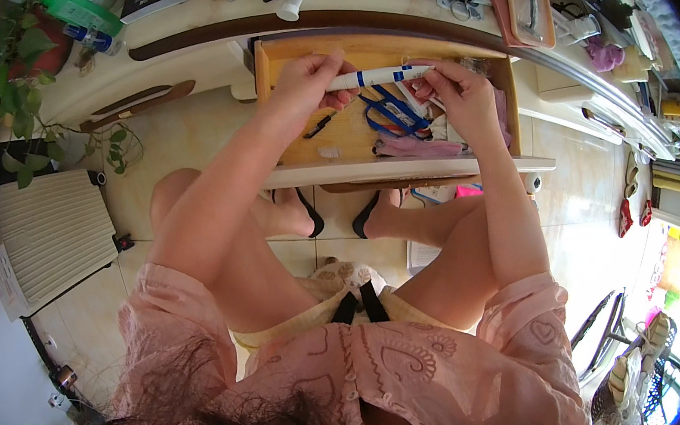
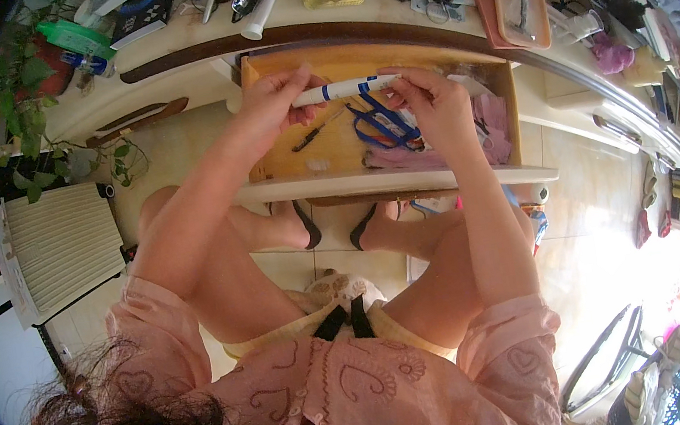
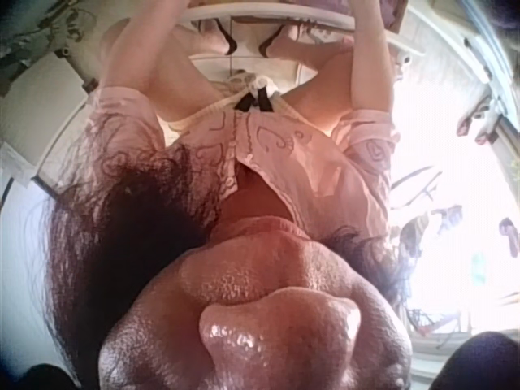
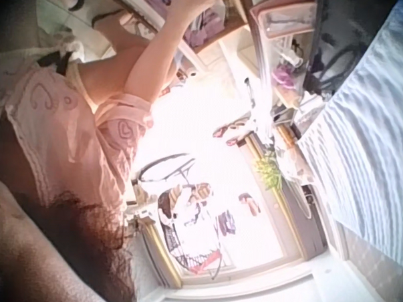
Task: The person sits on the floor and organizes items in a low drawer. They handle a tube of cream, a pen, a piece of paper, face masks, glasses, and a card, moving them around and placing them back into the drawer.
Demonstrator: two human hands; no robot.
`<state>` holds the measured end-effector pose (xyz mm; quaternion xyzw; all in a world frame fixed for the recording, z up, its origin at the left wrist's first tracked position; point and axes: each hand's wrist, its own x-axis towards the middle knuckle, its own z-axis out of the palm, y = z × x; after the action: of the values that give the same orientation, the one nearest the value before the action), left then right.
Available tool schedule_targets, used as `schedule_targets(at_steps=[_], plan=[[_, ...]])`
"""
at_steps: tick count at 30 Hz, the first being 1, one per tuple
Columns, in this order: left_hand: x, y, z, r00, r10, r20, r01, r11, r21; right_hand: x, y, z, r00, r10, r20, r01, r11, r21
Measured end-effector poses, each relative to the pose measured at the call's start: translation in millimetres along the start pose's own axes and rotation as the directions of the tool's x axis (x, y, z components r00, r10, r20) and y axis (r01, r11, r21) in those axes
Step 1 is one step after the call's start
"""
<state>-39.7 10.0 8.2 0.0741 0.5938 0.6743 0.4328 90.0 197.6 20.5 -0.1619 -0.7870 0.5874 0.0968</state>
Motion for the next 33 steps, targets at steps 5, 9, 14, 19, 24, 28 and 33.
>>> schedule_targets(at_steps=[5,9,14,19,24,28,33], plan=[[1,0,5,0.968,0.249,-0.037,-0.236,0.949,0.211,1,-9,-1,0.972,0.22,0.082,-0.234,0.887,0.398],[6,-4,6,0.917,0.399,-0.013,-0.386,0.895,0.222,2,-4,1,0.985,0.174,-0.006,-0.156,0.896,0.417],[-2,-1,7,0.954,0.288,0.085,-0.301,0.916,0.267,6,3,-5,0.991,0.129,-0.046,-0.108,0.94,0.323],[-2,1,8,0.984,0.174,0.033,-0.177,0.962,0.206,5,-9,-5,0.982,0.156,-0.111,-0.125,0.961,0.246],[-8,10,9,0.974,0.225,0.022,-0.226,0.967,0.114,3,-19,-9,0.987,0.107,-0.118,-0.094,0.989,0.116],[-6,16,6,0.956,0.292,-0.003,-0.292,0.956,-0.018,3,-10,-16,0.998,0.068,0.002,-0.068,0.998,0.006],[-13,20,8,0.949,0.314,0.009,-0.313,0.948,-0.049,5,-11,-10,0.991,0.126,0.039,-0.13,0.983,0.129]])
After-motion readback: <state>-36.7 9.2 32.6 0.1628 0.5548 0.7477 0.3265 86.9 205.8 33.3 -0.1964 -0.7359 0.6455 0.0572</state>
